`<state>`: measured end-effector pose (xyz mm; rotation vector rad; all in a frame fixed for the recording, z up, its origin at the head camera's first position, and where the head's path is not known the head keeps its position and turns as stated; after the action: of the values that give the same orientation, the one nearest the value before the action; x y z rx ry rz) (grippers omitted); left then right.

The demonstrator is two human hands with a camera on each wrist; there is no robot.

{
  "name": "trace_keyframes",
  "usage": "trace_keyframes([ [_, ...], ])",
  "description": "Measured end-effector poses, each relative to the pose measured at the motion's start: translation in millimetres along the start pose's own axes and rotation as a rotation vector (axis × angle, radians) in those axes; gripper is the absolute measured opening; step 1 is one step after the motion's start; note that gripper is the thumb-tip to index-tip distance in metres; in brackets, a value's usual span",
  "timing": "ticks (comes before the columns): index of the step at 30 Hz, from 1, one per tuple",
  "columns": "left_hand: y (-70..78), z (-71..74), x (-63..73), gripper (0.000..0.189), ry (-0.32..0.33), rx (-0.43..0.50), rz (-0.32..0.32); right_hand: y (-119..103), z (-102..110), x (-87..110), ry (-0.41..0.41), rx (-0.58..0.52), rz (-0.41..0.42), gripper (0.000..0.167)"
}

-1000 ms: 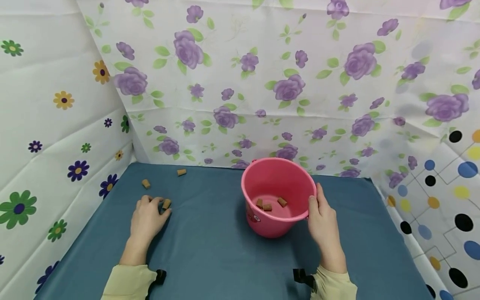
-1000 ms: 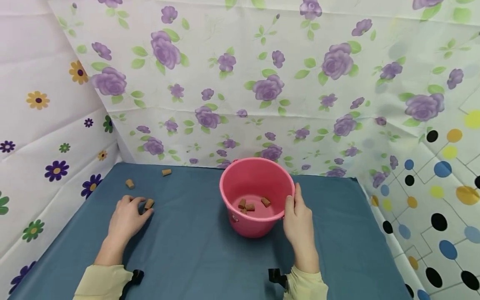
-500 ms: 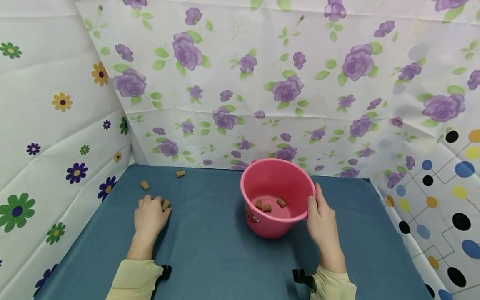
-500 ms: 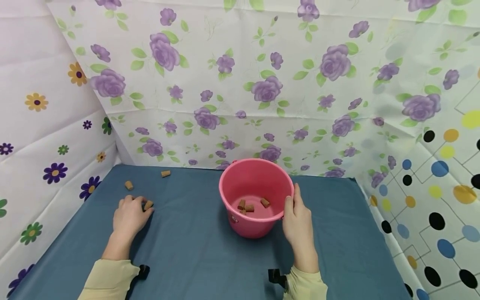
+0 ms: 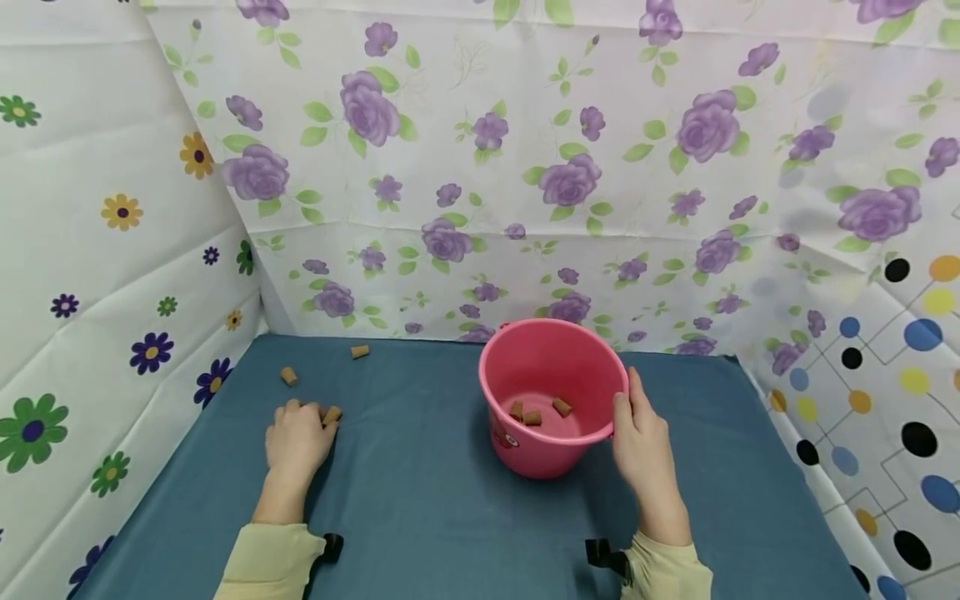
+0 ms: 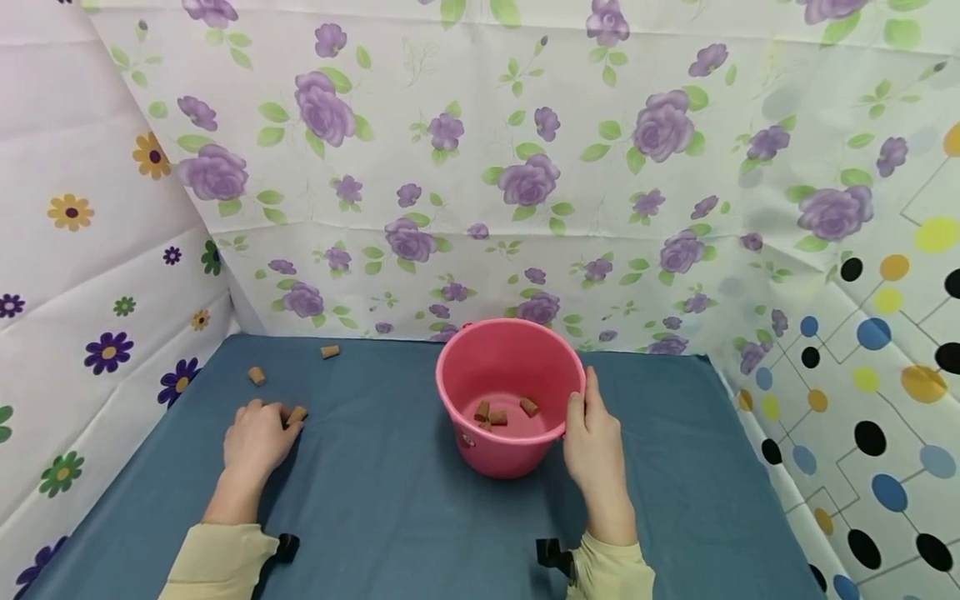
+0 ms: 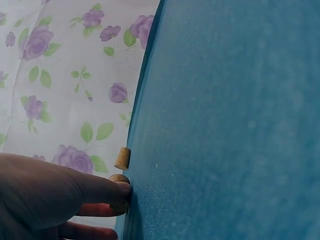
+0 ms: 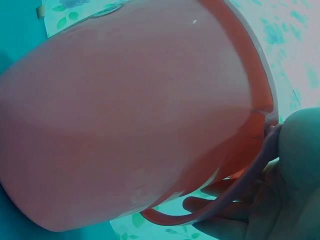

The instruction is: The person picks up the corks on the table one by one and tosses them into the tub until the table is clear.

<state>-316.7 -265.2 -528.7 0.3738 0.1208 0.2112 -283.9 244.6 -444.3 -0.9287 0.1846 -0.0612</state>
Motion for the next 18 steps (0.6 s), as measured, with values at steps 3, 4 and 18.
trace_keyframes([
  [3, -0.1, -1.1, 0.4, 0.02, -0.011, 0.006, 0.0, 1, -1, -0.8, 0.002, 0.001, 0.0, 0.064],
  [4, 0.4, -1.0, 0.8, 0.02, -0.01, 0.007, -0.002, 2, -1, -1.1, 0.002, 0.001, 0.0, 0.064],
  [18, 59.0, 26.0, 12.1, 0.021, 0.222, 0.143, -0.341, -1, 1, -0.2, 0.02, 0.002, 0.018, 0.063],
])
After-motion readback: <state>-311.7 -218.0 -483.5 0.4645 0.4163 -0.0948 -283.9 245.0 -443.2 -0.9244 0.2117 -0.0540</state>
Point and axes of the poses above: each hand's wrist, its own x-axis away from the middle knuckle, its own z-axis out of the back of the hand, y = z × x, the point moved 10 cm from there along -x, towards the middle knuckle, and after that the axes turned 2 degrees about z, right-handed, at the moved point
